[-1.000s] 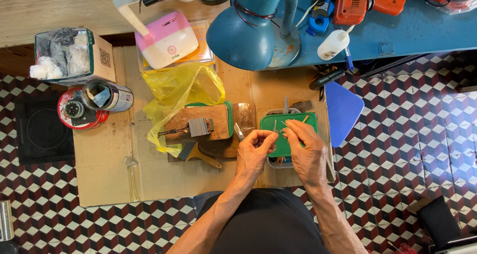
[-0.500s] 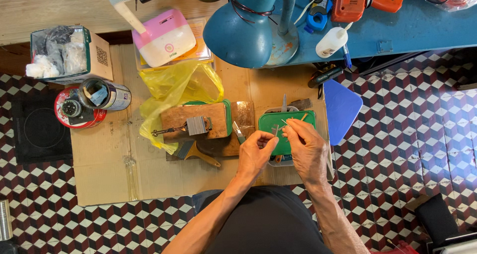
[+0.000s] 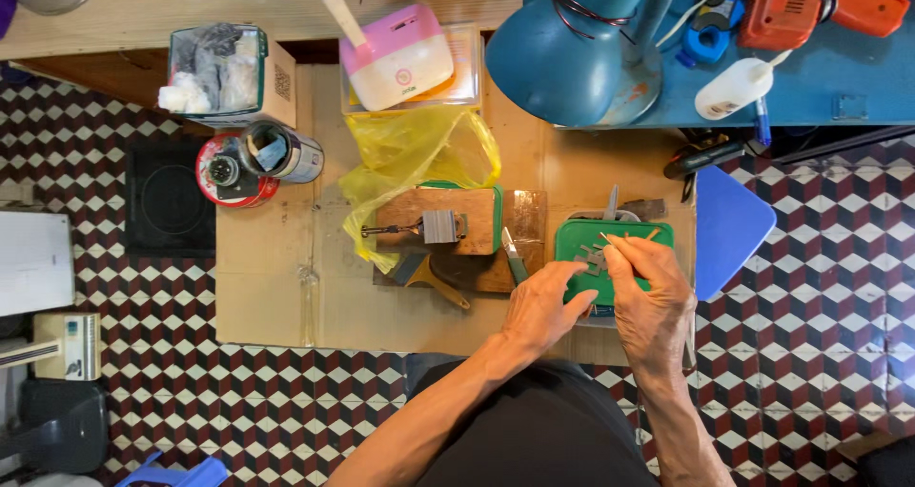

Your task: The person assembles small metal components on a wooden block, using a hammer to tap pieces into place. They repeatedly pick up metal parts, position them, and strike them with a hammer, occasionally adjusting the assembly with their fingers.

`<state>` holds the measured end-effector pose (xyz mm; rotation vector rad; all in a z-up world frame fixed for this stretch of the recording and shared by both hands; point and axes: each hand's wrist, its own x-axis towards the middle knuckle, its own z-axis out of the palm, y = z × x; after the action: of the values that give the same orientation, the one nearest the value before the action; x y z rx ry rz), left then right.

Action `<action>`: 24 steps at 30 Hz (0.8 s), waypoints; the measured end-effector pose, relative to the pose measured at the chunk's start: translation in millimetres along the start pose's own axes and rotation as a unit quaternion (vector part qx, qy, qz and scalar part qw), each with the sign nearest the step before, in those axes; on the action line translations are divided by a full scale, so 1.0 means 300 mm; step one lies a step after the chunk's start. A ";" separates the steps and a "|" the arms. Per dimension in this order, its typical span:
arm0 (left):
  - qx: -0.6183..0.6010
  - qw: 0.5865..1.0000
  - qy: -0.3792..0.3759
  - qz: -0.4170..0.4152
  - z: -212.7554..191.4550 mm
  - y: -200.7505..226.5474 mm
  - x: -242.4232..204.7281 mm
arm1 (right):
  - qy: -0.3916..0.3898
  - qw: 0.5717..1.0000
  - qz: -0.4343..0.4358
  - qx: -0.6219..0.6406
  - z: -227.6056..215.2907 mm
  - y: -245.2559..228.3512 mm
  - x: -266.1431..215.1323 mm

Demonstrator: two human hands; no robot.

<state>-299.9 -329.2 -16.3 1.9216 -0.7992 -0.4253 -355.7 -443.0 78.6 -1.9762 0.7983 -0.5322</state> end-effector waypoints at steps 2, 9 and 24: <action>0.030 0.999 0.010 0.023 -0.100 0.006 -0.027 | 0.008 0.999 0.025 0.019 0.023 -0.012 -0.007; 0.192 0.977 0.077 0.053 -0.531 -0.096 0.019 | -0.023 0.980 0.148 0.128 0.182 -0.066 -0.049; -0.333 0.930 -0.075 -0.133 -0.470 -0.065 0.258 | 0.140 0.990 -0.005 -0.022 0.374 -0.243 0.030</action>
<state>-153.0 -284.4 35.4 1.3616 -0.4033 -0.8943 -254.2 -356.0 87.0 -1.9715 0.9780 -0.8166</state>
